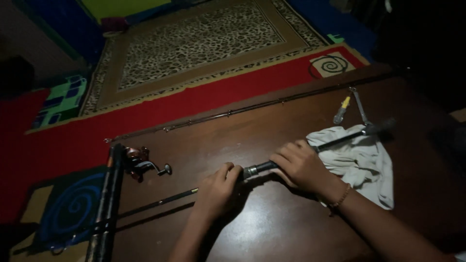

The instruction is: Cleaning and inspecting a fishing rod and reel using a cloth.

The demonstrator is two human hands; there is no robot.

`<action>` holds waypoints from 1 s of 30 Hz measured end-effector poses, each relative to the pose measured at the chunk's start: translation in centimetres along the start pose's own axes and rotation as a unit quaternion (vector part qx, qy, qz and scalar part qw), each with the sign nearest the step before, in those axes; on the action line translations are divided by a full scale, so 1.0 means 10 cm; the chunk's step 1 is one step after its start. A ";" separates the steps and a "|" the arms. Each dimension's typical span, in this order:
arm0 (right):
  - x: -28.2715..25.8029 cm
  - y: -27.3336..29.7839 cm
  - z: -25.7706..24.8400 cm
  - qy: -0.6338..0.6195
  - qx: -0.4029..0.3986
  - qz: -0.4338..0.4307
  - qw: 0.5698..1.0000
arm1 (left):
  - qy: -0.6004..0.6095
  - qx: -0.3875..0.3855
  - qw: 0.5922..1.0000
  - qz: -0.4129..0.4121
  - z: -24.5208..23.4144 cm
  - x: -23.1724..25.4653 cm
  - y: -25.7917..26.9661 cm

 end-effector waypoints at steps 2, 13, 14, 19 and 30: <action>0.00 -0.01 -0.10 0.033 -0.017 0.019 0.999 | 0.005 0.004 1.000 -0.004 -0.06 0.07 -0.02; 0.34 1.36 -0.17 0.268 -0.167 0.230 0.920 | -0.139 0.070 0.984 0.083 0.12 -0.21 0.09; 0.50 1.58 -0.12 0.241 -0.150 0.269 0.920 | -0.122 0.069 0.988 0.061 0.13 -0.25 0.08; 0.53 1.42 -0.71 0.088 0.075 0.367 0.923 | -0.102 0.081 0.991 0.020 0.14 -0.38 0.10; -0.47 -0.03 0.24 0.068 0.013 0.020 0.997 | -0.108 0.140 0.979 0.106 0.14 -0.13 0.12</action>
Point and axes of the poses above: each hand's wrist, its own y-axis away from the middle knuckle, its own z-axis out of the palm, x = y × z, the point moved 7 cm from there along -y, towards the middle knuckle, and after that the axes turned 14 degrees about -z, right-handed, at the moved point
